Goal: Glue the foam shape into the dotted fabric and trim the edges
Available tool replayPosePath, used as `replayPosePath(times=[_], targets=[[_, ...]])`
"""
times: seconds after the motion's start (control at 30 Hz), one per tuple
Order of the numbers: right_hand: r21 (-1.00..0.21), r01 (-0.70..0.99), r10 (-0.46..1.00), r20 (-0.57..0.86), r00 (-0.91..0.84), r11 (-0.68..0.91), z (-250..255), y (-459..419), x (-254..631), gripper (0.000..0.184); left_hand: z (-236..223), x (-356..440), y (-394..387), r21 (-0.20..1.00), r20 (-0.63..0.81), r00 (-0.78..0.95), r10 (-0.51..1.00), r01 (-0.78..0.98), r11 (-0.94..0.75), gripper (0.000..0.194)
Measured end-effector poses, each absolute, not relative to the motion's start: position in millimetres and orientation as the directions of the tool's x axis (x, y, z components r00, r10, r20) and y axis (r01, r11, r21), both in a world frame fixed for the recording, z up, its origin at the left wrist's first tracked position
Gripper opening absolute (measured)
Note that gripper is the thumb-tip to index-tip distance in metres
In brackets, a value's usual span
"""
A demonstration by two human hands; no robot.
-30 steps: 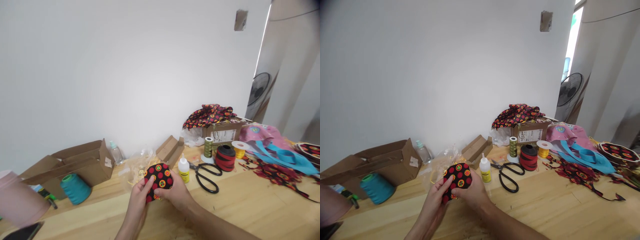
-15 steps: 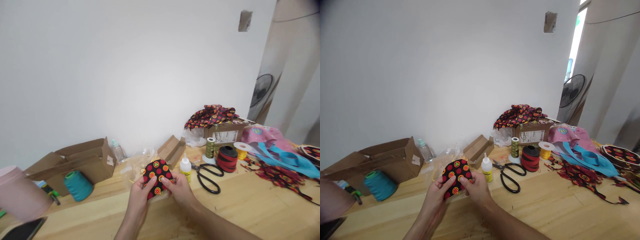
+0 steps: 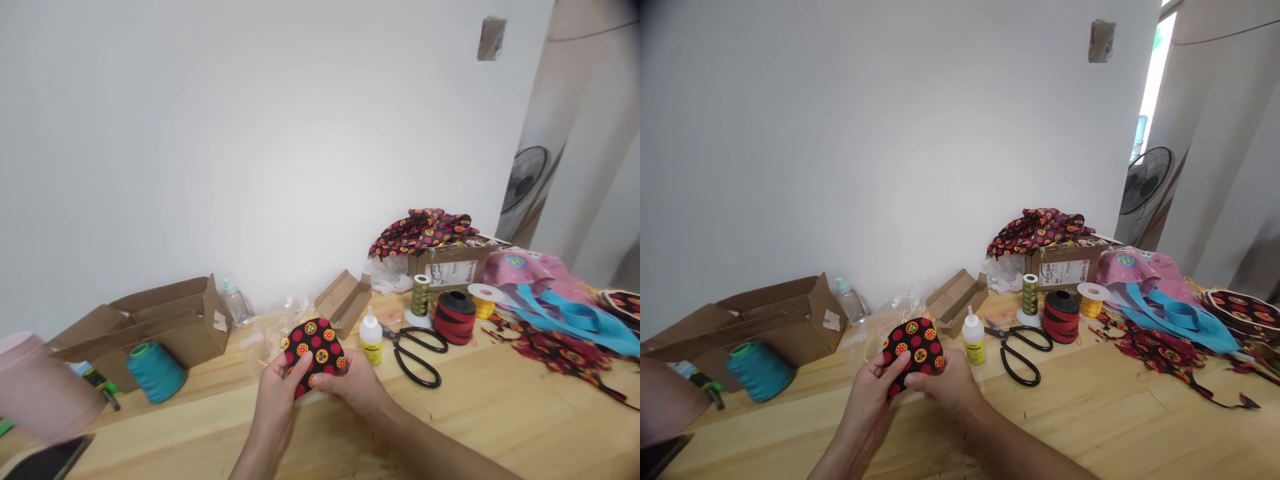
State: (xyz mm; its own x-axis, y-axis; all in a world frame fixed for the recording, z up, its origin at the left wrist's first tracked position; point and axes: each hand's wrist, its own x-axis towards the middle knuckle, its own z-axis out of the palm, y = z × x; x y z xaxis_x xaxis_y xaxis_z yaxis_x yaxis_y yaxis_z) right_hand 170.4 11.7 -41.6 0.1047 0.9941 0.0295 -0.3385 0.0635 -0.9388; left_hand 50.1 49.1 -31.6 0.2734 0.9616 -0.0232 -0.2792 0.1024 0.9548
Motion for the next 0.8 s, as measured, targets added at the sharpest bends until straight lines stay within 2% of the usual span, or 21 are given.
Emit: replayPosePath(times=[0.17,0.33,0.4,0.57,0.8], targets=[[-0.931,-0.356,0.996,0.057,0.074,0.08,-41.5,11.1,170.0,0.026,-31.9,51.2,49.6,0.953,-0.037,0.258,0.965,-0.28,0.112,0.025],[-0.949,-0.299,0.989,0.066,0.131,0.103,-43.0,13.3,169.3,0.034,-32.5,51.0,51.0,0.951,-0.028,0.271,0.962,-0.289,0.109,0.024],[-0.958,-0.267,0.985,0.056,0.166,0.1,-43.8,14.3,169.2,0.043,-32.0,50.5,50.6,0.949,-0.024,0.273,0.962,-0.296,0.107,0.023],[-0.969,-0.233,0.987,0.05,0.153,0.085,-43.1,14.4,169.5,0.054,-29.2,49.3,49.9,0.943,-0.027,0.268,0.963,-0.314,0.114,0.023],[-0.97,-0.223,0.979,0.056,0.195,0.1,-37.1,11.8,169.6,0.056,-25.3,49.4,48.5,0.942,-0.024,0.309,0.951,-0.311,0.125,0.021]])
